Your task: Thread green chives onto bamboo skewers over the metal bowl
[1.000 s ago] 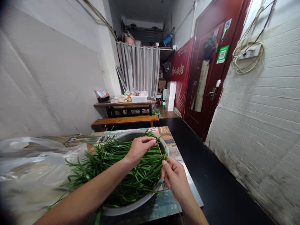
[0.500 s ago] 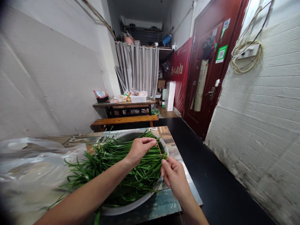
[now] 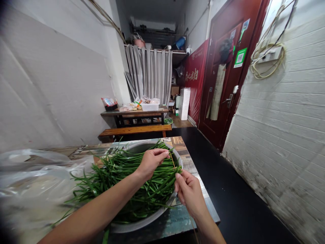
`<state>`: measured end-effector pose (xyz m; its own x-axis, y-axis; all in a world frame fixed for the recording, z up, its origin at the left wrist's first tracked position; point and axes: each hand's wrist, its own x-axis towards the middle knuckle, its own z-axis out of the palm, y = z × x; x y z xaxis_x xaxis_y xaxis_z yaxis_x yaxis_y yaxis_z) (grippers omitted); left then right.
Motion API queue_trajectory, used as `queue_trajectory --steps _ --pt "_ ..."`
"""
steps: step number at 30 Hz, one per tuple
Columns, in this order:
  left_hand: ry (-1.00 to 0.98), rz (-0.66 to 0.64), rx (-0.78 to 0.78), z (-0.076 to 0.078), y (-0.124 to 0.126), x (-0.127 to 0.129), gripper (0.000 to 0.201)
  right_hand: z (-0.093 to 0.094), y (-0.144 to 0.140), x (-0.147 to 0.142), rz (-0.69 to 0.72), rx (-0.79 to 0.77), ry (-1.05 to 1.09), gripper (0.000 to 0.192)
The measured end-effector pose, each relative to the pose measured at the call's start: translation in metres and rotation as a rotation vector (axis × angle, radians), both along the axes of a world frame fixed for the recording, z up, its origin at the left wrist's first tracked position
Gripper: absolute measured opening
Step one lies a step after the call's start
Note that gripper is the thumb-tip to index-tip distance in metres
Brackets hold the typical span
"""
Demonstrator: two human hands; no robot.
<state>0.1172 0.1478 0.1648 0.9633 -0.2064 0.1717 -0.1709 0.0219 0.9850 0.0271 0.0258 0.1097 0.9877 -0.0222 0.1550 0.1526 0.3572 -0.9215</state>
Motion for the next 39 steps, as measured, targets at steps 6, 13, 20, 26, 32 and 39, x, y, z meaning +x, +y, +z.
queue_trajectory --steps 6,13,20,26,32,39 --pt "-0.038 -0.009 0.01 -0.002 0.0 0.0 0.023 0.001 0.0 0.001 0.001 -0.009 0.007 0.032" --pt "-0.235 0.007 0.152 -0.001 0.003 0.001 0.018 0.0 0.0 0.0 0.001 -0.008 0.014 0.031" --pt "-0.307 -0.129 0.235 -0.005 0.008 -0.014 0.019 0.0 0.006 0.005 -0.001 0.126 0.021 0.023" --pt "-0.193 -0.307 0.239 -0.016 0.017 -0.02 0.026 -0.002 0.003 0.006 -0.067 0.12 0.001 0.024" --pt "-0.303 -0.222 0.606 -0.022 0.031 0.027 0.019 -0.02 -0.032 -0.006 -0.206 -0.017 0.03 0.022" --pt "-0.421 -0.197 0.829 -0.068 0.006 0.045 0.009 -0.03 -0.038 -0.016 -0.23 -0.028 0.079 0.026"
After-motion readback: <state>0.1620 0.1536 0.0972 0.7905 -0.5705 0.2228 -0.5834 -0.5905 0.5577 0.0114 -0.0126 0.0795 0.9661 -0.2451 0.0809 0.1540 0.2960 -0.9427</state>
